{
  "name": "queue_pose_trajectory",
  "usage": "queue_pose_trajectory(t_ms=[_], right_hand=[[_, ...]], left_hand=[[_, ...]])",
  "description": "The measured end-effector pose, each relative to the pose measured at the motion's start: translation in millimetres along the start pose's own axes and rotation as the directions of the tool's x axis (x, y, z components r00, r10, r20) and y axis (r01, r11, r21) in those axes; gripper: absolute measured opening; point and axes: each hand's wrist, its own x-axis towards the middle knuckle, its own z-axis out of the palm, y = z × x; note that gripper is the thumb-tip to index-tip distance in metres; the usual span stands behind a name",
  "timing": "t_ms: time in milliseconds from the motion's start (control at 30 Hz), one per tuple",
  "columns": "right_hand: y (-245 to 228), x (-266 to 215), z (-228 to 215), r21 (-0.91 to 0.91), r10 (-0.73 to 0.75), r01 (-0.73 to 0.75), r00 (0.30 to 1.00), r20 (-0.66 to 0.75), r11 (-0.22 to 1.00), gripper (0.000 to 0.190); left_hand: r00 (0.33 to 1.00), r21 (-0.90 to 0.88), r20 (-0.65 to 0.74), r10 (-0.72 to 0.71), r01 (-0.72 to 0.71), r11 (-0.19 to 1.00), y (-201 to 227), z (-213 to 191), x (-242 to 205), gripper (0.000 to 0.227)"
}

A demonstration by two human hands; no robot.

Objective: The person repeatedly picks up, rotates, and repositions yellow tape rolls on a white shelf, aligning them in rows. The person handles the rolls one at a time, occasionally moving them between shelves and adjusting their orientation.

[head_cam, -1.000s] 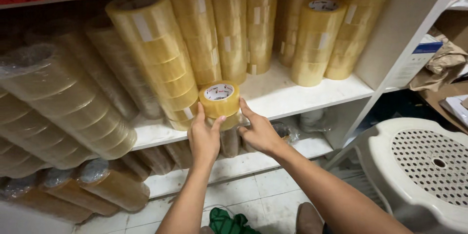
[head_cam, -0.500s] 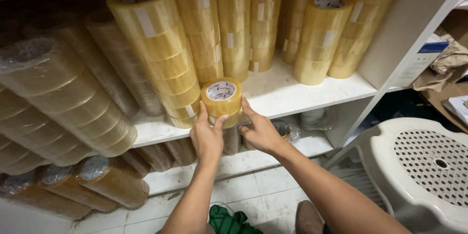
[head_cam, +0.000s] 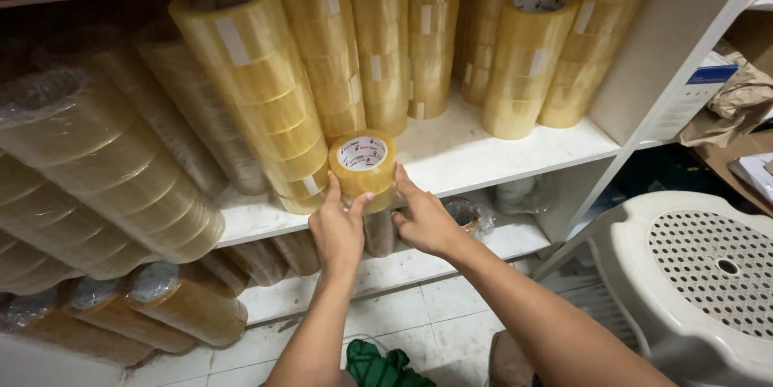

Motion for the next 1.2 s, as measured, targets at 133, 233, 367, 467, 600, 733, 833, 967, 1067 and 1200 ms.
queue_pose_trajectory(t_ms=[133, 233, 367, 467, 600, 733, 833, 967, 1067, 1200], right_hand=[[-8.5, -5.9, -4.7, -0.067, -0.018, 0.017, 1.000, -0.009, 0.998, 0.085], [-5.6, -5.2, -4.3, -0.134, -0.037, 0.037, 0.999, -0.001, 0.990, 0.082], [-1.8, -6.8, -6.5, -0.199, -0.049, 0.054, 0.998, 0.030, 0.978, 0.082], [1.4, -6.9, -13.3, -0.218, -0.031, 0.041, 0.998, 0.049, 0.975, 0.087], [-10.6, -15.8, -47.7, -0.192, -0.040, 0.038, 0.999, -0.006, 0.981, 0.089], [14.8, -10.8, -87.7, -0.160, -0.091, 0.078, 0.993, -0.074, 0.984, 0.086], [44.4, -9.0, -119.5, -0.259, -0.103, 0.059, 0.982, -0.161, 0.964, 0.085], [78.0, 4.2, -169.5, -0.305, -0.145, 0.045, 0.939, -0.312, 0.951, 0.090], [88.2, 9.8, -207.1, -0.338, -0.209, 0.065, 0.888, -0.410, 0.939, 0.083], [102.6, 28.5, -244.0, -0.288, -0.066, -0.080, 0.884, -0.462, 0.954, 0.082]], left_hand=[[1.000, 0.011, -0.002, 0.020, -0.020, 1.000, -3.6, 3.9, 0.0, 0.078], [0.999, 0.064, -0.006, 0.048, -0.048, 0.997, -7.2, 6.9, 0.7, 0.079], [0.997, 0.079, -0.021, 0.079, -0.077, 0.994, 0.3, 1.7, -3.1, 0.080], [0.992, 0.102, -0.053, 0.116, -0.110, 0.989, 12.5, -7.3, -16.3, 0.081], [0.783, 0.434, -0.367, 0.502, -0.334, 0.837, 5.9, 8.0, -23.4, 0.058], [0.673, 0.431, -0.281, 0.685, -0.549, 0.716, 21.6, 34.3, -21.1, 0.036], [0.537, 0.377, -0.108, 0.837, -0.757, 0.534, 57.5, 49.1, -21.2, 0.030], [0.451, 0.276, -0.008, 0.892, -0.857, 0.435, 98.5, 91.9, 6.4, 0.034], [0.533, 0.202, 0.060, 0.844, -0.834, 0.513, 132.7, 131.4, 32.1, 0.042], [0.741, 0.032, 0.167, 0.651, -0.664, 0.747, 201.2, 152.9, 57.5, 0.055]])
